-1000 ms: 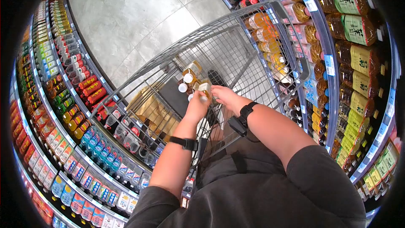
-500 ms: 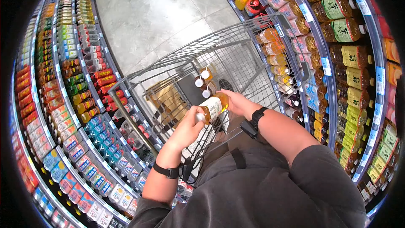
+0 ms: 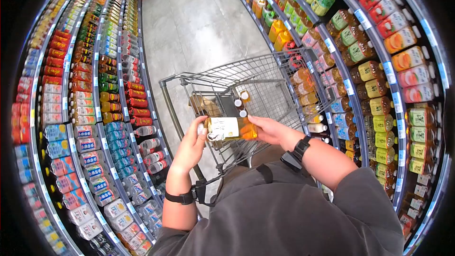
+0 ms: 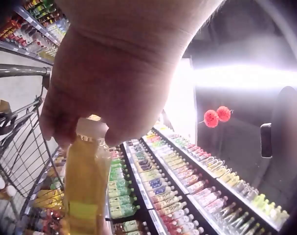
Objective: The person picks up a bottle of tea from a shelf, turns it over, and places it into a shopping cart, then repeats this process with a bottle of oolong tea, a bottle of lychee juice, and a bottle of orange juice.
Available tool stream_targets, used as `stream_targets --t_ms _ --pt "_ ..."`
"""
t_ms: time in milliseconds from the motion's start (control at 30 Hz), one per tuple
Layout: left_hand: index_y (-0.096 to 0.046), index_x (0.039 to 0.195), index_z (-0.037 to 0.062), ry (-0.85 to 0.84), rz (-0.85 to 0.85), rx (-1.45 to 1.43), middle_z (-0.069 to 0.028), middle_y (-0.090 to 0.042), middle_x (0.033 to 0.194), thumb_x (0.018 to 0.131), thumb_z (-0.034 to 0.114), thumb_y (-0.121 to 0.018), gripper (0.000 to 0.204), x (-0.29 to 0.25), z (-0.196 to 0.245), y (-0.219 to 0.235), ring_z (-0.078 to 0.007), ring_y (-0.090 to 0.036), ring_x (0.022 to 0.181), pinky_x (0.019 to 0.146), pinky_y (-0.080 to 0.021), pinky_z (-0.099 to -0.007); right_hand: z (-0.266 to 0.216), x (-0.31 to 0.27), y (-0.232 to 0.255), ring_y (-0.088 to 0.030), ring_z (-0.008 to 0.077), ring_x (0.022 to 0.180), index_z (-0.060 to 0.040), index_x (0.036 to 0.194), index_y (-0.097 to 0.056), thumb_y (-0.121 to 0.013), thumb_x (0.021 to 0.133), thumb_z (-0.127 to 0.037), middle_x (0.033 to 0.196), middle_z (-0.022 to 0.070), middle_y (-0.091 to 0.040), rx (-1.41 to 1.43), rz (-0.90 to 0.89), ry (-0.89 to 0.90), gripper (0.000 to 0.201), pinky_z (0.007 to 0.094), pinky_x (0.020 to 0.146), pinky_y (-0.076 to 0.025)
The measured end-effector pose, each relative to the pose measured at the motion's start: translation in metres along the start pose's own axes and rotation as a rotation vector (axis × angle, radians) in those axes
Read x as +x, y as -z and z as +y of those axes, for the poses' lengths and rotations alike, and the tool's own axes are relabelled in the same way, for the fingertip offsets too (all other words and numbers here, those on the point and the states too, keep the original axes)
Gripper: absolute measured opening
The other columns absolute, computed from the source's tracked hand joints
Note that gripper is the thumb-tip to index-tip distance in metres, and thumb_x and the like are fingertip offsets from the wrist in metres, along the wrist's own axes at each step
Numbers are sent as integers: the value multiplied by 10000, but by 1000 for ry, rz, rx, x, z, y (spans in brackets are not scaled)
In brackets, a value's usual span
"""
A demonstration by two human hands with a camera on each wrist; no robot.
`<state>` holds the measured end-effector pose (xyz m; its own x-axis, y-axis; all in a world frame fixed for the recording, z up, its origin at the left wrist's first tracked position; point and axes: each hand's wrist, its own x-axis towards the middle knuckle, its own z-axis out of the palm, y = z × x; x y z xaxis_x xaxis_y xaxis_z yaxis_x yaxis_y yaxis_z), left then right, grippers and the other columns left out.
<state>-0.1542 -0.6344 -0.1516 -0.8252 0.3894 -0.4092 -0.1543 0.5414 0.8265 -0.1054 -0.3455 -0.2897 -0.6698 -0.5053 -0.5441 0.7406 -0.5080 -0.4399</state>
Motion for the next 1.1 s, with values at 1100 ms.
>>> stream_targets --t_ms 1100 --pt "-429 1421 -7 -579 -825 -63 -99 -653 1018 1127 344 -407 458 -132 157 -212 -156 -602 834 747 -508 -320 169 -416 -76 -611 129 1192 -1 1443 -554 -684 1016 -329 1322 58 -666 -225 369 805 554 320 1043 -471"
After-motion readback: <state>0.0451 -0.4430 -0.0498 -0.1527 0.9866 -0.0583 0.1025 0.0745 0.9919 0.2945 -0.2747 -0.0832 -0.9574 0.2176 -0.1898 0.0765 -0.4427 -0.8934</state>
